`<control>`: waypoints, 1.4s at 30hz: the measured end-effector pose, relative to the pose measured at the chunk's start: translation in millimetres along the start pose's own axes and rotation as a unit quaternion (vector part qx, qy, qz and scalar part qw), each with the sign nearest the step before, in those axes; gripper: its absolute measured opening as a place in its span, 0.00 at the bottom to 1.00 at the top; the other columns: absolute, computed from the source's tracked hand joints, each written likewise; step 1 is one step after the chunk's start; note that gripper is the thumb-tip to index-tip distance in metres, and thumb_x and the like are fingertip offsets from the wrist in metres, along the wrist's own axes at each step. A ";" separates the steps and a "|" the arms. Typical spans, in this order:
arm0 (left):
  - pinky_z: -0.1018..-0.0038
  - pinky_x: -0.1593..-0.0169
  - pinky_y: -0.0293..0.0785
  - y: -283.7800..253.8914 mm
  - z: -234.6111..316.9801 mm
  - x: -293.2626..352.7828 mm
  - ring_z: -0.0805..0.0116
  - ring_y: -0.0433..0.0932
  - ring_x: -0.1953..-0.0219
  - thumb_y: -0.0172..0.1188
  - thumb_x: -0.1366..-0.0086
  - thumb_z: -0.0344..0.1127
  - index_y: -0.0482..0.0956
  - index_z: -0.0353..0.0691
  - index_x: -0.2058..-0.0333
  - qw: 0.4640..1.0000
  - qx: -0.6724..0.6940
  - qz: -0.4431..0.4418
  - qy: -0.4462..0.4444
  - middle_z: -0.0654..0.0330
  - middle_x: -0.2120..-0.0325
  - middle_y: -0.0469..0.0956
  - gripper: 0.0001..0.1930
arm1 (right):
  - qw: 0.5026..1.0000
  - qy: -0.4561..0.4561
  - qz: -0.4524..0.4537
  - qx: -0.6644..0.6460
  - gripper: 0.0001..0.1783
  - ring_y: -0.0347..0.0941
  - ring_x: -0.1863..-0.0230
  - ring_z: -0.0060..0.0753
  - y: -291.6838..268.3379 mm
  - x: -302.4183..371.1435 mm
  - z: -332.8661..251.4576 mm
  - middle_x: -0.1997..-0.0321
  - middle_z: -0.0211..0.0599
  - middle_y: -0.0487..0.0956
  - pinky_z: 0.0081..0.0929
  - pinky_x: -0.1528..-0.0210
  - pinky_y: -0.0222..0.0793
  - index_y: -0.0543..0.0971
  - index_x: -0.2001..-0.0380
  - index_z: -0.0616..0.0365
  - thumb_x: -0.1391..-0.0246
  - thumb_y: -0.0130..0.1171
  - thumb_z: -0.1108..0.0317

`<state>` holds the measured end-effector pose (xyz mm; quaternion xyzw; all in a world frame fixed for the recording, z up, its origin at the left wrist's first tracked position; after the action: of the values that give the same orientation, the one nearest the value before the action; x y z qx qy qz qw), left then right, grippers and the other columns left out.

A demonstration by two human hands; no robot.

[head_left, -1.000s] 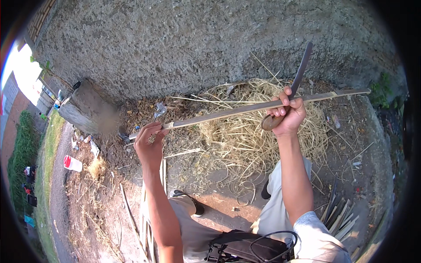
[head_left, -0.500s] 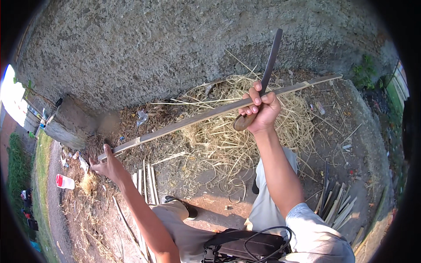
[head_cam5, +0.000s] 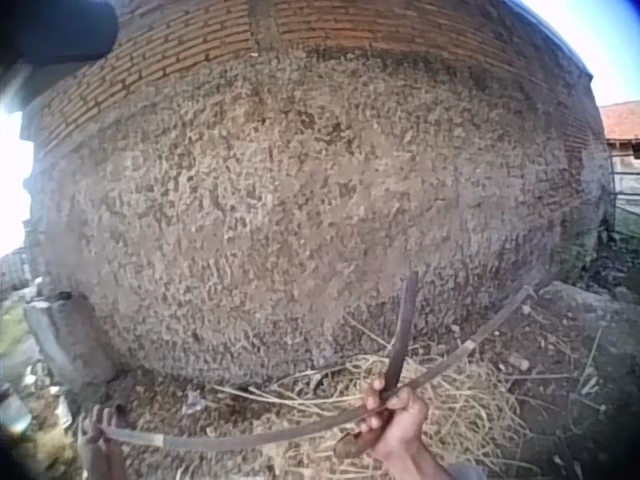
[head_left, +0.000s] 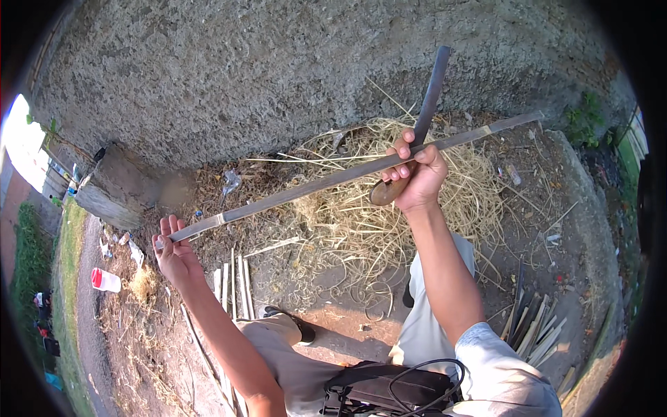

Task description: The person shaves a long strip of wood using a blade, removing thin layers from its surface. They turn the strip over to shave different sides and move their hands along the wood to check the surface.

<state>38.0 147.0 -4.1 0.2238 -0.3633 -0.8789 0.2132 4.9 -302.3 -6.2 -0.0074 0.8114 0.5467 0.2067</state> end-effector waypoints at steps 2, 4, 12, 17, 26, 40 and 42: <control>0.55 0.33 0.70 0.4 0.9 0.8 0.45 0.64 0.34 0.43 0.24 0.28 0.44 0.32 0.35 0.995 0.089 -0.027 -0.040 0.36 0.37 0.57 0.25 | 1.000 -0.004 0.017 0.004 0.12 0.65 0.81 0.23 -1.5 -1.0 0.6 0.75 0.30 0.74 0.26 0.77 0.68 0.73 0.66 0.52 0.58 0.52 0.67; 0.57 0.28 0.62 0.8 0.9 2.2 0.53 0.58 0.30 0.42 0.23 0.33 0.41 0.36 0.30 0.975 0.204 -0.015 -0.086 0.43 0.32 0.53 0.30 | 0.999 -0.002 0.039 0.000 0.08 0.65 0.81 0.23 -3.5 -3.1 0.6 0.74 0.30 0.74 0.26 0.76 0.67 0.72 0.67 0.51 0.55 0.54 0.67; 0.55 0.48 0.80 8.1 9.7 10.5 0.54 0.79 0.48 0.52 0.28 0.50 0.72 0.39 0.47 0.954 0.199 -0.213 -0.065 0.50 0.44 0.74 0.21 | 0.970 0.031 0.226 0.081 0.04 0.66 0.78 0.18 -20.8 -15.2 -2.9 0.71 0.31 0.75 0.20 0.73 0.69 0.72 0.65 0.56 0.42 0.56 0.70; 0.69 0.67 0.73 19.9 30.7 21.6 0.67 0.74 0.73 0.52 0.28 0.56 0.75 0.43 0.74 0.968 0.216 -0.124 -0.032 0.59 0.71 0.79 0.24 | 0.933 0.119 0.335 0.060 0.05 0.68 0.77 0.18 -32.5 -10.9 22.5 0.66 0.38 0.77 0.16 0.71 0.73 0.72 0.61 0.63 0.38 0.56 0.74; 0.73 0.77 0.44 109.1 176.7 64.0 0.74 0.43 0.82 0.44 0.26 0.56 0.53 0.48 0.83 0.964 0.151 -0.213 0.043 0.69 0.86 0.47 0.28 | 0.878 0.348 0.294 0.143 0.16 0.70 0.74 0.16 -31.5 47.4 104.2 0.69 0.38 0.76 0.14 0.74 0.70 0.72 0.65 0.57 0.36 0.61 0.55; 0.69 0.64 0.60 249.3 117.4 93.9 0.69 0.62 0.74 0.40 0.26 0.53 0.62 0.45 0.77 0.974 -0.196 -0.109 0.042 0.62 0.79 0.65 0.23 | 0.308 0.386 -0.400 0.772 0.16 0.83 0.63 0.51 -14.6 122.1 102.5 0.66 0.50 0.84 0.41 0.61 0.79 0.86 0.69 0.64 0.66 0.62 0.73; 0.70 0.62 0.62 255.7 118.2 87.4 0.69 0.65 0.72 0.43 0.28 0.51 0.65 0.44 0.75 0.956 -0.219 -0.195 0.002 0.60 0.77 0.68 0.20 | 0.271 0.385 -0.367 0.802 0.15 0.82 0.62 0.51 -15.9 111.4 85.9 0.66 0.51 0.84 0.39 0.60 0.79 0.86 0.68 0.63 0.65 0.62 0.74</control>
<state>-43.2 -0.6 237.9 0.2399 -0.1108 -0.9610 0.0820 -65.1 -208.4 -85.8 -0.3444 0.7354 -0.5814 -0.0497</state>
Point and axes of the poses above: each hand's wrist, its own x-axis away from the middle knuckle, its own y-axis out of the palm, z = x × y, the point moved 1 cm from there along -x, towards the middle knuckle
